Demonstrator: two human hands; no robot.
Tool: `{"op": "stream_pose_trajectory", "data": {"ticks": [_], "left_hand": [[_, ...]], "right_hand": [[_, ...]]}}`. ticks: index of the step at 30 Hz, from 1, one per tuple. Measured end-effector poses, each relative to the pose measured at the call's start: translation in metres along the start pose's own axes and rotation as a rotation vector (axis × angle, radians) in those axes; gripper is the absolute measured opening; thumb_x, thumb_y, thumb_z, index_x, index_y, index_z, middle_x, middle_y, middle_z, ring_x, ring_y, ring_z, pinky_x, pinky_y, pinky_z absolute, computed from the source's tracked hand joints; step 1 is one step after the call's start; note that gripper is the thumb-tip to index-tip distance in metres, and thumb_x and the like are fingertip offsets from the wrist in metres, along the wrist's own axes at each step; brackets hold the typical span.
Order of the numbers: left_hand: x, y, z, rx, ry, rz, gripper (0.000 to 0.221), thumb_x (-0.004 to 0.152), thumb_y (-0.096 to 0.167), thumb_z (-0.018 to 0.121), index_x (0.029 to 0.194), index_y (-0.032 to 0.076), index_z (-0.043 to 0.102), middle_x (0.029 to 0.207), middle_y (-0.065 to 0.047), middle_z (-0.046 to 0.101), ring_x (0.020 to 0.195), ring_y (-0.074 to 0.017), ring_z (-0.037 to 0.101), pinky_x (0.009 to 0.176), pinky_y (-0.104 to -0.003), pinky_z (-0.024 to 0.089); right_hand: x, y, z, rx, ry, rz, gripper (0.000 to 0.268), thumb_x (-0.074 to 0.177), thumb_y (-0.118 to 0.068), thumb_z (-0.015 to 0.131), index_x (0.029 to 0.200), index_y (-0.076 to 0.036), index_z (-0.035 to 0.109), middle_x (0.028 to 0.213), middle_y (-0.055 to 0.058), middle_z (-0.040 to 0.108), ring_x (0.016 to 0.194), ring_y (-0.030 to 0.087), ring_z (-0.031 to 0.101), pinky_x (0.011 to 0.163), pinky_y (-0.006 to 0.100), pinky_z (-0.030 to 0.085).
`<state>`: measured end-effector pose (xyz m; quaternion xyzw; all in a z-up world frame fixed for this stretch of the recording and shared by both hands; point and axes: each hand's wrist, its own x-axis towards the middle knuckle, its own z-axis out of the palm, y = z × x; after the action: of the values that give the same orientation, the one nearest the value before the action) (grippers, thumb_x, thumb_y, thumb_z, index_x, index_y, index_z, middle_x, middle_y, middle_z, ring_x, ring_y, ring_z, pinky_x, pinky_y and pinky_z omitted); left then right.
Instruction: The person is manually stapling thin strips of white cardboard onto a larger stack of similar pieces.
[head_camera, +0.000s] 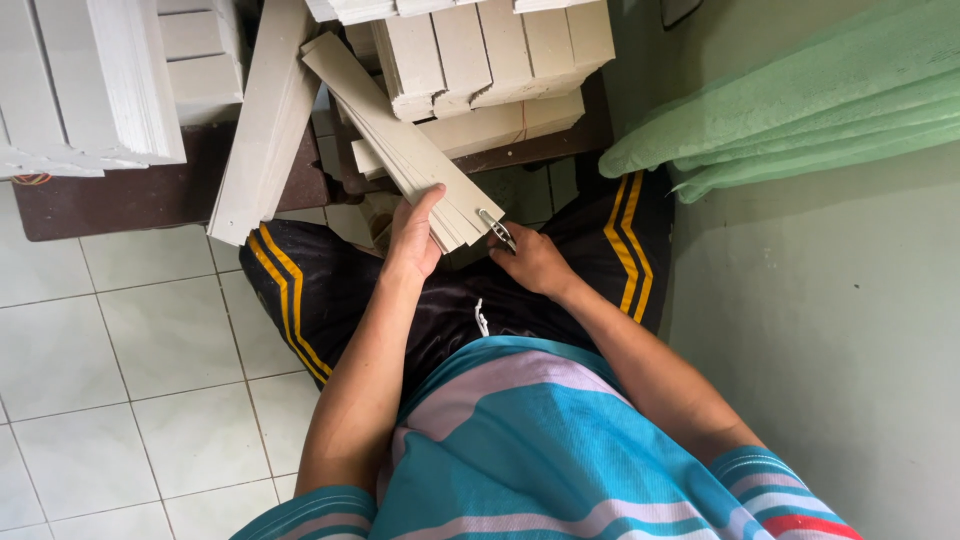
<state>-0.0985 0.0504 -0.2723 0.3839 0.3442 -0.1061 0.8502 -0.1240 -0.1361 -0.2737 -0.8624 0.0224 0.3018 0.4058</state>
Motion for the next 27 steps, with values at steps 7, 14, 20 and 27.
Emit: {"op": "stream_pose_trajectory", "data": {"ticks": [7,14,20,27], "left_hand": [[-0.014,0.014,0.026,0.031,0.063,-0.009,0.062,0.080,0.017,0.088,0.131,0.003,0.055,0.121,-0.011,0.058,0.120,-0.0216,0.051,0.107,-0.049,0.045],[-0.009,0.010,0.024,0.036,0.107,0.029,0.063,0.079,0.019,0.089,0.129,0.001,0.054,0.120,-0.012,0.058,0.119,-0.0218,0.052,0.107,-0.049,0.046],[-0.014,0.011,0.030,0.013,0.118,0.024,0.062,0.079,0.017,0.089,0.127,0.001,0.055,0.116,-0.011,0.060,0.116,-0.0205,0.055,0.103,-0.047,0.049],[-0.009,0.010,0.027,-0.006,0.100,0.038,0.061,0.079,0.017,0.090,0.126,0.000,0.055,0.116,-0.012,0.061,0.116,-0.0205,0.056,0.102,-0.047,0.050]], "right_hand": [[-0.005,-0.005,-0.018,-0.246,0.032,-0.050,0.044,0.100,-0.034,0.060,0.125,0.001,0.065,0.096,0.029,0.073,0.079,0.043,0.073,0.072,0.050,0.058],[-0.017,-0.014,-0.025,-0.205,-0.135,0.074,0.049,0.103,-0.048,0.051,0.131,-0.010,0.062,0.125,0.024,0.065,0.113,0.043,0.066,0.094,0.053,0.054],[-0.023,-0.034,-0.021,0.043,-0.118,0.024,0.030,0.100,-0.034,0.056,0.103,-0.007,0.070,0.092,0.018,0.073,0.096,0.037,0.071,0.084,0.048,0.055],[-0.023,-0.056,-0.022,0.118,-0.125,0.081,0.030,0.094,-0.034,0.064,0.101,-0.006,0.070,0.090,0.019,0.074,0.094,0.034,0.070,0.084,0.045,0.054]]}}
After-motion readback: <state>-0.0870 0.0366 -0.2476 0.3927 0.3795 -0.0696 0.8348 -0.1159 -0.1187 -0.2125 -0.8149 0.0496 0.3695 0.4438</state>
